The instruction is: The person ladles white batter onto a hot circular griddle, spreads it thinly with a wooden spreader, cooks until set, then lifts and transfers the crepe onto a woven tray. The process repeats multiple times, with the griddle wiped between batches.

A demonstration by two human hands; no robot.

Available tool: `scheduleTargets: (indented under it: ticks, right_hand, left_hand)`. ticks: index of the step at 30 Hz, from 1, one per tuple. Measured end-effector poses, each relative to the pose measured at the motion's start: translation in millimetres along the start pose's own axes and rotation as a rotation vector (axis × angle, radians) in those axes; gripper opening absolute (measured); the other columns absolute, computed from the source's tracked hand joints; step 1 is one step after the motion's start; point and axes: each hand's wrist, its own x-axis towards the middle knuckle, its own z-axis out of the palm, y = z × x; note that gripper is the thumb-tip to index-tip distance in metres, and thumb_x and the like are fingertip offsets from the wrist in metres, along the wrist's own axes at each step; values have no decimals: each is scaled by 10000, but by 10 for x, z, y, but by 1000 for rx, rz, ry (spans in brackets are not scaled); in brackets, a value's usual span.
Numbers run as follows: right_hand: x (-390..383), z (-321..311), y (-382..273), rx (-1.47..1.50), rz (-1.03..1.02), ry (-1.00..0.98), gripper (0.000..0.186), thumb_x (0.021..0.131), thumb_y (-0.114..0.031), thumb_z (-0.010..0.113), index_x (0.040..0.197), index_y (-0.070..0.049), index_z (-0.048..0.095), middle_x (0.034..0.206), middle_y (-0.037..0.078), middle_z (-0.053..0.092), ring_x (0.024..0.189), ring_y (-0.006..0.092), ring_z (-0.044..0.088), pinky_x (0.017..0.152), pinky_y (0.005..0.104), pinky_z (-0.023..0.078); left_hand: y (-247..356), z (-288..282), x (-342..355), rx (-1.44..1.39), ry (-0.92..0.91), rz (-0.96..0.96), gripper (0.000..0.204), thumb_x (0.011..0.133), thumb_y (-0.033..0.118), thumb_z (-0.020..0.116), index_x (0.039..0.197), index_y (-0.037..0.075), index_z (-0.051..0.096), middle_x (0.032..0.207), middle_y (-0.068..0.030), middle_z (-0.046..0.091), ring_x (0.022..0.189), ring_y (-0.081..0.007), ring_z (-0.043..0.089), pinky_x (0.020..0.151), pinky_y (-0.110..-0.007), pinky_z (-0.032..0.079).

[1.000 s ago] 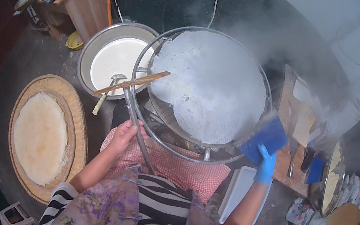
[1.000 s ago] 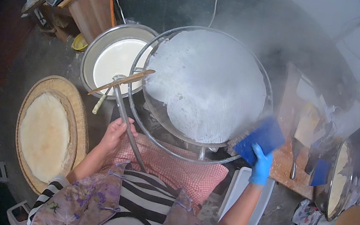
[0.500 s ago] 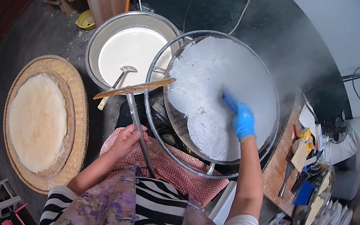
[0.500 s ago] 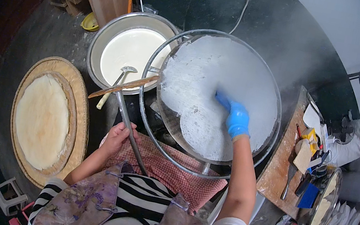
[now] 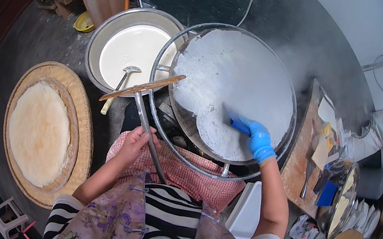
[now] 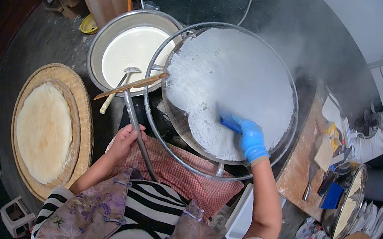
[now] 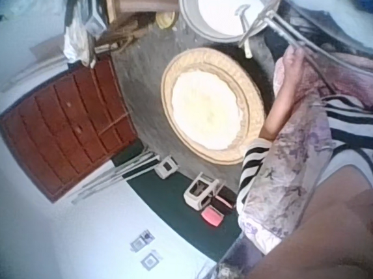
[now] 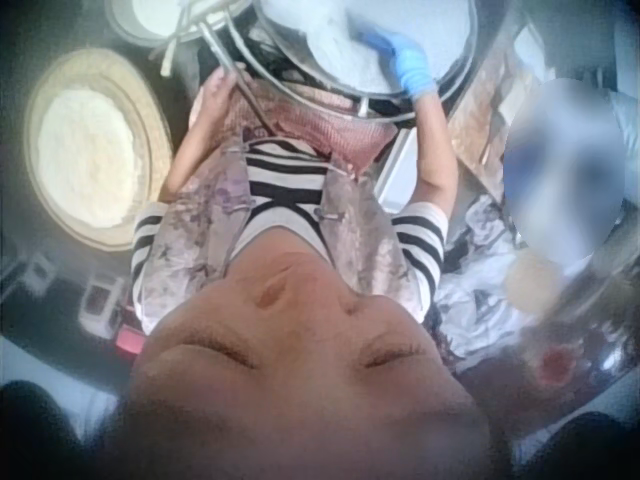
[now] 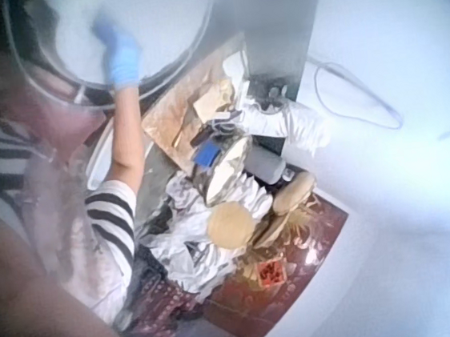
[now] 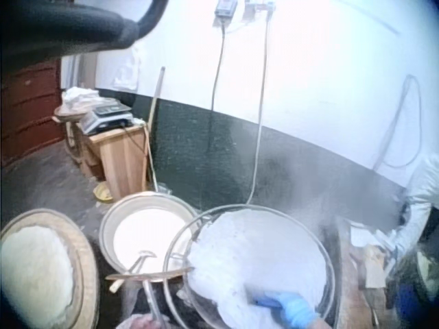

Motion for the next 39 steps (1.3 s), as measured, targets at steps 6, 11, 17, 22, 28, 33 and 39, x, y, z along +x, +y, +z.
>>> scheduleTargets:
  ticks: [6,11,17,22,28,33,39]
  right_hand:
    - [-532,-391,-174,288,170,84,512,713,118,457,1131,-135,609,1075,168,601,1014,304,580,884,325,446]
    - [-876,-186,-144,38,128,19,481,719,105,500,1139,-114,591,1058,191,603,972,315,594,863,345,456]
    - [-1393,338,-176,-393,-38,163,584,685,82,495,1228,-132,502,958,175,577,844,355,557,766,416,456]
    - [-1706,262,-372,-365,-24,57,617,655,92,529,1238,-108,487,1037,194,573,890,361,567,797,403,470]
    - [-1735,-193,-750,439,183,289,427,812,-26,574,1225,10,473,1121,138,590,985,214,581,855,309,464]
    - [-1466,-457,-760,1053,385,274,396,840,-188,589,1168,22,517,1052,66,594,936,143,556,839,281,445]
    - [-1318,-313,-664,1193,467,131,376,841,-215,593,1126,26,549,984,63,613,865,125,569,793,272,457]
  left_hand:
    - [9,86,-39,-33,-27,26,321,927,260,477,1114,0,477,839,-94,577,782,-219,607,728,-326,496]
    - [69,218,9,-112,-65,-3,305,934,253,444,1114,9,468,841,-93,550,793,-229,580,740,-346,477]
    - [156,377,140,-362,-118,-61,304,940,248,391,1140,22,438,760,-59,485,650,-180,497,619,-308,433]
    - [197,482,276,-346,-116,-122,308,950,336,370,1055,67,477,647,0,397,515,-104,373,457,-238,327]
    - [193,573,481,-86,-304,-169,601,847,653,310,850,80,492,481,34,305,356,-69,291,343,-224,283]
    - [164,755,522,174,-572,-252,759,734,800,232,482,100,380,377,23,284,314,-91,295,318,-228,229]
    - [157,875,388,275,-468,-323,498,888,514,364,705,76,517,474,22,372,355,-79,308,336,-226,233]
